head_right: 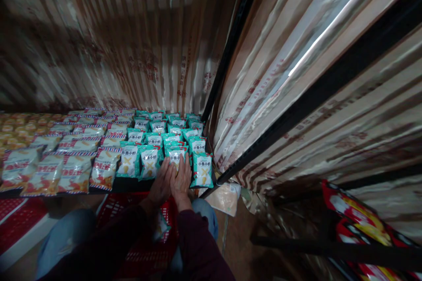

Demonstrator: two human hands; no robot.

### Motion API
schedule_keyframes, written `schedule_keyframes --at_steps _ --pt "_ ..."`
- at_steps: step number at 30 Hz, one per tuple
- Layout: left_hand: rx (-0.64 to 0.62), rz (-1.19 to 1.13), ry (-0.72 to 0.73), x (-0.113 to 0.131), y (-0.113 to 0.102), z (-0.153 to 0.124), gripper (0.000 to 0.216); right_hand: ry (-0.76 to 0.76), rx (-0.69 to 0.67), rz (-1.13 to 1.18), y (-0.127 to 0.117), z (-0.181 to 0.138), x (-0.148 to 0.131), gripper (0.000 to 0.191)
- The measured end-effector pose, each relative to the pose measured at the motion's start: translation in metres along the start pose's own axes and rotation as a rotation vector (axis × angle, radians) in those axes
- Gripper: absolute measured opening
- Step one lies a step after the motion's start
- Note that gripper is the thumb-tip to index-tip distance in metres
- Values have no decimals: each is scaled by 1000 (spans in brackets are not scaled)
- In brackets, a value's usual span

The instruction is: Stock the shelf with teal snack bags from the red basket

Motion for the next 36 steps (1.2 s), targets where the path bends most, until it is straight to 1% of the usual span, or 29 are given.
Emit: schedule_keyframes --at_steps 2,5,7,12,18,23,26,30,36 --pt "23 12 -24 0 -2 -2 64 -5 8 -3 -2 -2 1 52" --pt "34 8 4 2 -2 -3 63 -11 31 -9 -5 -8 2 52" --pt "23 3 32 3 -1 -4 62 -13 15 -3 -2 -9 3 52" --pt "-5 10 32 1 1 -3 65 12 -41 36 8 -5 8 51" --pt "-14 -13 17 2 0 -3 65 -26 16 54 1 -7 6 54" --pt "-44 14 13 2 3 -1 66 -26 -4 61 5 -6 9 52" --pt "-31 23 9 2 3 -1 66 -23 -3 48 5 -6 10 52" --pt "-2 25 -5 3 1 -2 65 -29 23 28 -1 -12 7 54" --pt "5 9 -13 3 -2 -2 61 -103 62 -20 -7 -19 -5 53"
Point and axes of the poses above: each hand's wrist, its own z-axis towards the middle knuckle, its own y-axis out of the palm, x = y × z, the point moved 8 cm from there along z, towards the middle knuckle, and after that the axes turned 9 degrees about -x, right-handed, at the moved point
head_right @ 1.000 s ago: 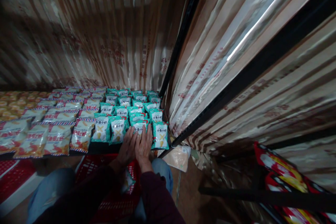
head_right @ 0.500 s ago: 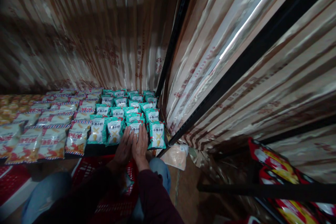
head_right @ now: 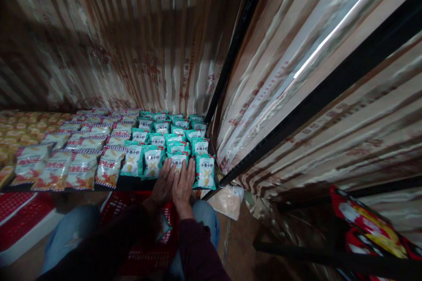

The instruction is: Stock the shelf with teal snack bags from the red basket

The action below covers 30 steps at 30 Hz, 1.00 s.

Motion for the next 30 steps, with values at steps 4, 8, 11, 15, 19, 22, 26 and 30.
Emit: schedule_keyframes --at_steps 4,8,11,15,19,22,26,30 --pt "0 -7 4 1 -2 0 60 -44 -5 -19 -2 -3 -7 53" --pt "11 -1 0 2 -3 -1 59 -36 -28 -39 -6 -7 -7 52" --pt "8 16 18 5 -1 0 61 -20 -13 -49 -15 -9 -1 53" --pt "1 76 -5 11 0 2 65 47 52 -82 -34 -10 17 53" --pt "-12 135 -1 22 0 7 68 144 100 -76 -51 -6 39 53" --pt "-25 170 8 29 1 13 66 220 117 -74 -58 0 54 54" --pt "21 218 -91 20 3 15 64 306 78 -79 -53 8 70 64" --pt "11 184 -79 14 8 15 62 319 91 -59 -47 11 76 67"
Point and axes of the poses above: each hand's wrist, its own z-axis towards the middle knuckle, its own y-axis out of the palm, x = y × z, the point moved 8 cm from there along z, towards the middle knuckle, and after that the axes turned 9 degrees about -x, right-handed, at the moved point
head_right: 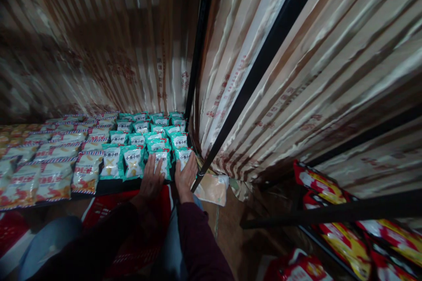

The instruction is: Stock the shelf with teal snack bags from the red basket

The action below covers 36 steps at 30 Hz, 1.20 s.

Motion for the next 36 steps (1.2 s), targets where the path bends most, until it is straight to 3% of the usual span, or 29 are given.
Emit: schedule_keyframes --at_steps 12,23,26,29,33,36 --pt "49 4 67 4 -7 3 65 24 88 108 11 4 -7 60" --pt "20 18 98 8 -21 13 58 -21 105 52 8 0 -4 71" --pt "34 24 74 6 -27 35 54 -18 117 43 7 0 -3 70" --pt "84 50 -76 -11 -38 73 45 -13 137 43 6 1 -2 70" --pt "-127 57 -66 -25 -27 130 41 4 164 29 10 2 1 73" --pt "-226 98 -57 -35 -15 157 39 -1 170 11 14 3 3 74"
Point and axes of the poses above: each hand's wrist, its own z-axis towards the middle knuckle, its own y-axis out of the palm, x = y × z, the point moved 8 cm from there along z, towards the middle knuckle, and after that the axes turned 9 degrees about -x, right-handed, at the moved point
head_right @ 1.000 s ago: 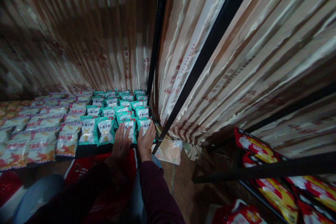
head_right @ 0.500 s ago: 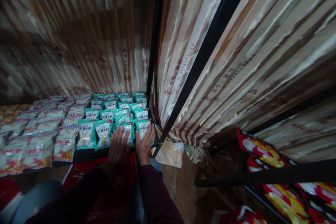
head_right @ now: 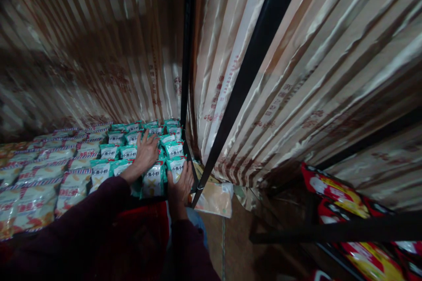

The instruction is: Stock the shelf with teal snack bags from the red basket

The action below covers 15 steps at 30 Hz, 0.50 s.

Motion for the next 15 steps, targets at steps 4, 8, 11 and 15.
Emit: schedule_keyframes --at_steps 4,8,11,15 --pt "-72 27 -16 -8 15 24 38 19 -25 23 3 0 4 74" --pt "-161 22 -26 -8 35 38 39 37 -38 54 5 1 6 74" --pt "-181 35 -32 -4 43 42 42 56 -39 66 7 3 7 72" --pt "-197 -3 -15 3 48 45 45 92 -53 99 11 3 9 72"
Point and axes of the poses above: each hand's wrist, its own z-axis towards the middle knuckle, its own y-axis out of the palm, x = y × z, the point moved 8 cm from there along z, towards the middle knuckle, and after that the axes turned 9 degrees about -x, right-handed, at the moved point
